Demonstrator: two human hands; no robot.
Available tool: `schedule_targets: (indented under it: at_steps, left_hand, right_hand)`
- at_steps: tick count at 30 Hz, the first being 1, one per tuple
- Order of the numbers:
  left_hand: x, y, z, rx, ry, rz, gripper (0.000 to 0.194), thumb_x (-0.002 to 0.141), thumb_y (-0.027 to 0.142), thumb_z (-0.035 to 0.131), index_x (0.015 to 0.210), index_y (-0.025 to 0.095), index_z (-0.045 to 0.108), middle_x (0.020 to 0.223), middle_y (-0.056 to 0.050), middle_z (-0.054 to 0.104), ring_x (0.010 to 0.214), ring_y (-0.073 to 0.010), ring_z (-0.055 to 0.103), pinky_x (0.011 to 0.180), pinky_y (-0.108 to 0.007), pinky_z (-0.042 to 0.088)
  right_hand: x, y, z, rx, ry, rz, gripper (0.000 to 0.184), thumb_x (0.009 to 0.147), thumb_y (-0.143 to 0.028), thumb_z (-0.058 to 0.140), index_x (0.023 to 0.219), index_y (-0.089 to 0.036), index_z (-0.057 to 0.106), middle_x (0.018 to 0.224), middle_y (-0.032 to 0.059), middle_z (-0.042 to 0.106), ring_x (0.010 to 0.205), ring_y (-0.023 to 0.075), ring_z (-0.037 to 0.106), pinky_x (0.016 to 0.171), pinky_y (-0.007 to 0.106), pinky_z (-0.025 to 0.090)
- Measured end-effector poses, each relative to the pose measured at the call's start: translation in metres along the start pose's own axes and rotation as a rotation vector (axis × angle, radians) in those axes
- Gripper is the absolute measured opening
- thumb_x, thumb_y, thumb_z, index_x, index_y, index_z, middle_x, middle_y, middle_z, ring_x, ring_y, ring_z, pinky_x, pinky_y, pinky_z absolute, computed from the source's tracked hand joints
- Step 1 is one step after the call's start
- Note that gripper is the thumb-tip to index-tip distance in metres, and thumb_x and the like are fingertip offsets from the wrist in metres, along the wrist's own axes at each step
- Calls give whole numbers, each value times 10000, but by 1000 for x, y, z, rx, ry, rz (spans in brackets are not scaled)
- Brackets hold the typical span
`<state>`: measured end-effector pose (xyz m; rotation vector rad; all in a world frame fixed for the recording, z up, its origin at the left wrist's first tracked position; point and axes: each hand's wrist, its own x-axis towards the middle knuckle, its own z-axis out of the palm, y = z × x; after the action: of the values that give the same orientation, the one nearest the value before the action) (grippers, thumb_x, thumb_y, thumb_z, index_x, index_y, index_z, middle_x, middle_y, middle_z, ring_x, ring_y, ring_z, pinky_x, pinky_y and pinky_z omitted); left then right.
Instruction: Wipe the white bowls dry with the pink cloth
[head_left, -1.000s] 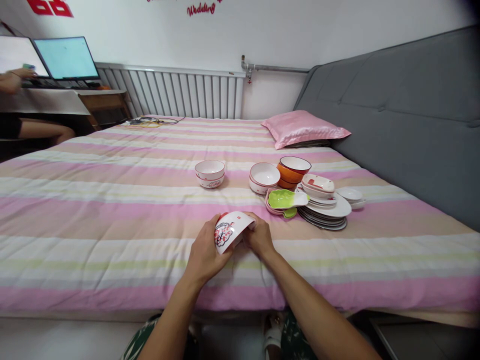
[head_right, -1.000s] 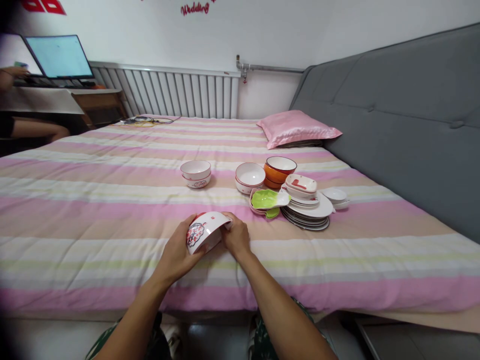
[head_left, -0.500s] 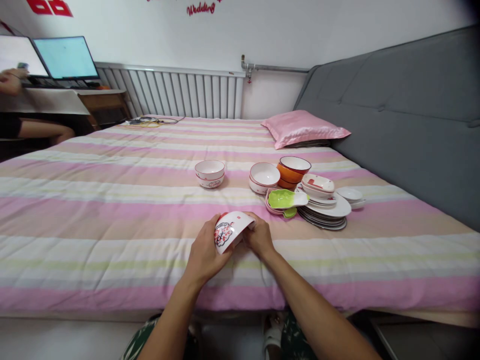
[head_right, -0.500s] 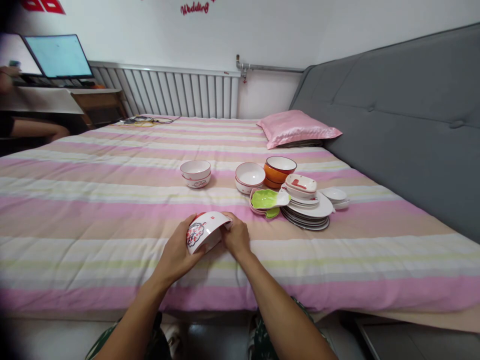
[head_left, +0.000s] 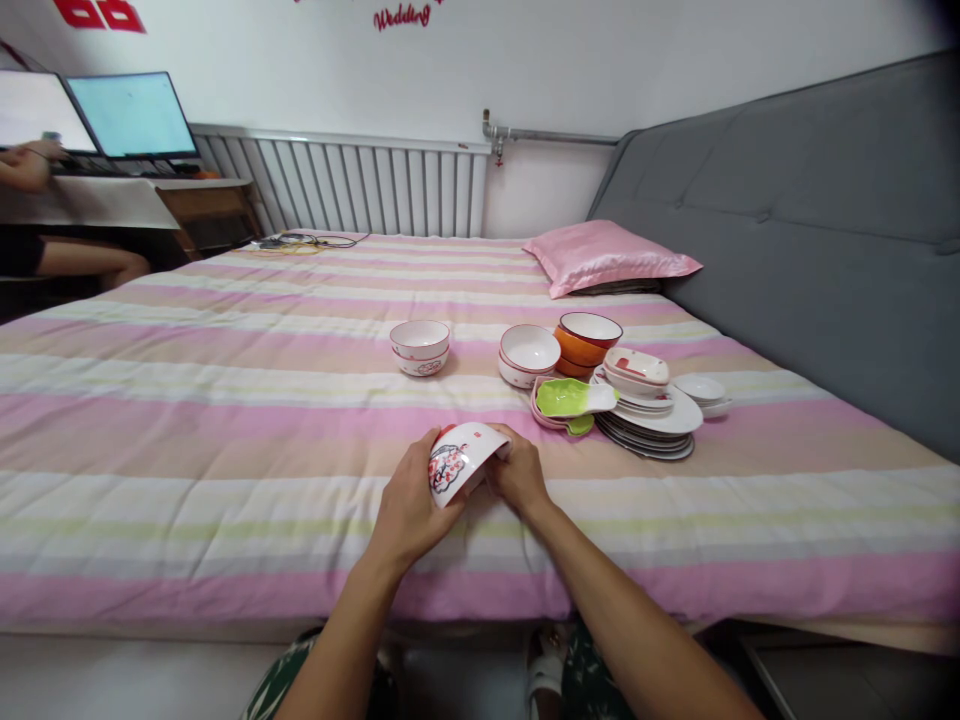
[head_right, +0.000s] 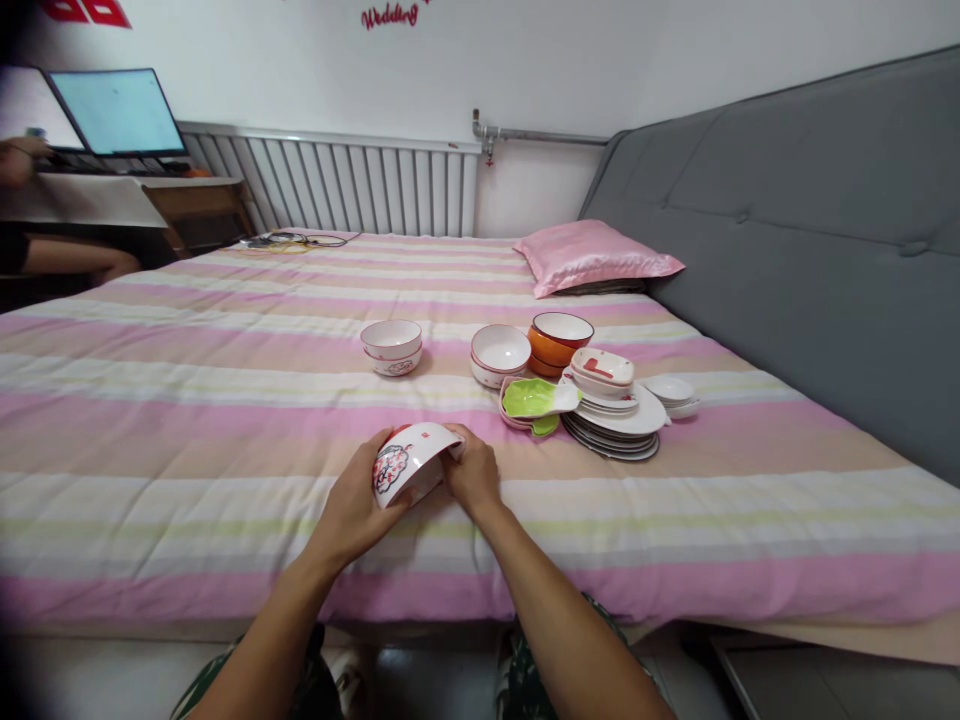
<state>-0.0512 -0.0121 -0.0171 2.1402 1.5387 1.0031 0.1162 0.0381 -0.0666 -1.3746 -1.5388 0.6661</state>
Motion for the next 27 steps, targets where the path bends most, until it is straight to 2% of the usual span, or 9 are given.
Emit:
schedule_targets:
  at_steps: [14, 22, 27]
  left_hand:
    - [-1, 0, 0, -2, 8, 15, 656, 734, 291, 607, 1329, 177, 354, 1272, -143, 529, 1156, -294, 536, 941, -449, 461]
    - [-1, -1, -1, -9, -1, 4, 662, 743, 307, 607, 1332, 163, 342, 1283, -149, 520, 1162, -289, 531, 953, -447, 454]
    - [-3, -4, -2, -27, 6, -4, 667, 740, 298, 605, 1333, 155, 338, 1290, -153, 511, 1168, -289, 527, 963, -449, 447]
  right_hand:
    - [0, 1, 0, 2, 0, -9, 338, 723, -194, 540, 1022, -269, 678, 927, 9, 739, 833, 205, 677, 740, 285, 517]
    - [-3, -1, 0, 2, 10, -26, 316, 772, -238, 555, 1069, -283, 653, 951, -4, 733, 852, 204, 678, 747, 285, 520]
    - [-7, -10, -4, 21, 49, -158, 330, 844, -331, 538, 1162, -262, 595, 1098, 13, 695, 992, 206, 653, 836, 284, 503]
